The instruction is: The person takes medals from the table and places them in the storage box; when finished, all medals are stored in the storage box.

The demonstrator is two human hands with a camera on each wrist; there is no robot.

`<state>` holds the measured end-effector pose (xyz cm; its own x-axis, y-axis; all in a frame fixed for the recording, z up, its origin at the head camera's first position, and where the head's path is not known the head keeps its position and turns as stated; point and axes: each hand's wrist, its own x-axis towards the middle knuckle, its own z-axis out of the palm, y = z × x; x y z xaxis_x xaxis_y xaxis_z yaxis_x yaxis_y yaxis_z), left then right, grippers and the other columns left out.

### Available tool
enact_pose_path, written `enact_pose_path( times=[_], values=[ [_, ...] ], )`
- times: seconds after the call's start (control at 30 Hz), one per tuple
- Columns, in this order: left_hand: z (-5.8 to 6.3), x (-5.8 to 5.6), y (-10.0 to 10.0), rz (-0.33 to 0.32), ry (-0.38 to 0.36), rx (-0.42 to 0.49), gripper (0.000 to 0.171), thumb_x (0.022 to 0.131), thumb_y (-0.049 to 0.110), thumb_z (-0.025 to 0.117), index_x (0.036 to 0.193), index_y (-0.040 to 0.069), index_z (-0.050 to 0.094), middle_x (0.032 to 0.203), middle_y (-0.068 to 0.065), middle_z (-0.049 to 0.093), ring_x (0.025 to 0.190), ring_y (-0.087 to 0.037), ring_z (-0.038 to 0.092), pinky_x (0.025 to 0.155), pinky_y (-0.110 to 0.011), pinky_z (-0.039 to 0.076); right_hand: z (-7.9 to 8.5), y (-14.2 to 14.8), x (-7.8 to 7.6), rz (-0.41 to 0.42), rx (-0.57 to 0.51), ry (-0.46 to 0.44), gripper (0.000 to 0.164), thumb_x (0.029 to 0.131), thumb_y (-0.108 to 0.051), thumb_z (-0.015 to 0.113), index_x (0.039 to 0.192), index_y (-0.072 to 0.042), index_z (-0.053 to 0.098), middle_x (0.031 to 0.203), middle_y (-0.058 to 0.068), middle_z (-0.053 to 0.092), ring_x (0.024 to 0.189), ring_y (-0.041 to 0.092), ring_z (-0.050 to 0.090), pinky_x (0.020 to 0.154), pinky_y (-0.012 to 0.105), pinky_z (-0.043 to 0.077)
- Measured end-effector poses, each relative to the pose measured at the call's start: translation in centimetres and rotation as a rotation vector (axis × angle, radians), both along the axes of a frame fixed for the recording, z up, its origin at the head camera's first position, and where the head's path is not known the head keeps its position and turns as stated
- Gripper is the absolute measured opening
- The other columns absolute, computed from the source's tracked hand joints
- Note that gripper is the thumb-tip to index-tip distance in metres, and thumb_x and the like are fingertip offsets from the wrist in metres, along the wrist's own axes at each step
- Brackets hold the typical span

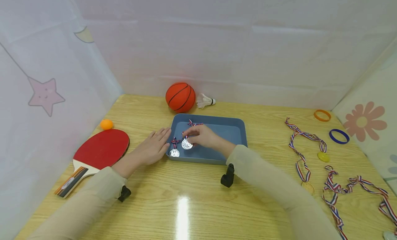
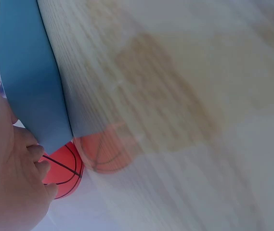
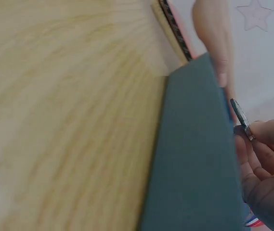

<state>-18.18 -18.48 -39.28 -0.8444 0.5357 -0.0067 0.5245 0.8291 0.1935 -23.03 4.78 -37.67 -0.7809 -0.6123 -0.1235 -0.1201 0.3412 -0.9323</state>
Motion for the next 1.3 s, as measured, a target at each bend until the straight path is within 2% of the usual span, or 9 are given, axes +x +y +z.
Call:
enact_pose_path(
  times=[0.23,0.37,0.6,0.83,1.3],
  values=[
    [0.0,0.0,0.0,-0.001,0.005,0.000,0.056,0.099,0.024,0.035,0.144,-0.006,0.020,0.149,-0.019,0.018,0.136,-0.036,0.014,0.106,-0.053,0.011,-1.4,-0.6,1.2,0.013,0.113,0.039,0.025,0.085,0.002,0.062,0.110,0.000,0.065,0.108,0.008,0.062,0.068,0.014,0.060,0.061,0.028,0.053],
    [0.1,0.0,0.0,-0.002,0.008,-0.004,0.056,0.100,0.025,0.034,0.144,-0.006,0.020,0.149,-0.019,0.019,0.136,-0.036,0.014,0.106,-0.053,0.012,-1.7,-0.8,1.5,0.054,0.187,0.125,0.023,0.086,0.001,0.062,0.107,-0.003,0.067,0.110,0.007,0.061,0.063,0.017,0.062,0.059,0.027,0.052],
    [0.1,0.0,0.0,0.001,0.002,-0.010,0.055,0.100,0.025,0.034,0.144,-0.005,0.020,0.149,-0.019,0.019,0.136,-0.034,0.014,0.107,-0.053,0.011,-2.0,-1.0,1.6,0.117,0.274,0.358,0.020,0.083,-0.003,0.067,0.102,-0.006,0.070,0.096,0.002,0.066,0.087,0.013,0.058,0.075,0.024,0.047],
    [0.1,0.0,0.0,0.000,-0.003,-0.014,0.056,0.100,0.025,0.034,0.144,-0.005,0.018,0.149,-0.019,0.018,0.136,-0.035,0.013,0.107,-0.053,0.011,-2.2,-1.1,1.8,0.103,0.287,0.389,0.019,0.080,-0.002,0.069,0.098,-0.005,0.070,0.087,0.000,0.065,0.078,0.012,0.058,0.067,0.021,0.046],
    [0.2,0.1,0.0,0.003,-0.009,-0.004,0.055,0.100,0.025,0.033,0.144,-0.005,0.018,0.149,-0.018,0.018,0.136,-0.035,0.013,0.107,-0.052,0.010,-2.8,-1.5,1.5,0.112,0.349,0.422,0.020,0.080,-0.004,0.070,0.099,-0.009,0.070,0.094,-0.001,0.065,0.086,0.012,0.058,0.073,0.022,0.047]
  ],
)
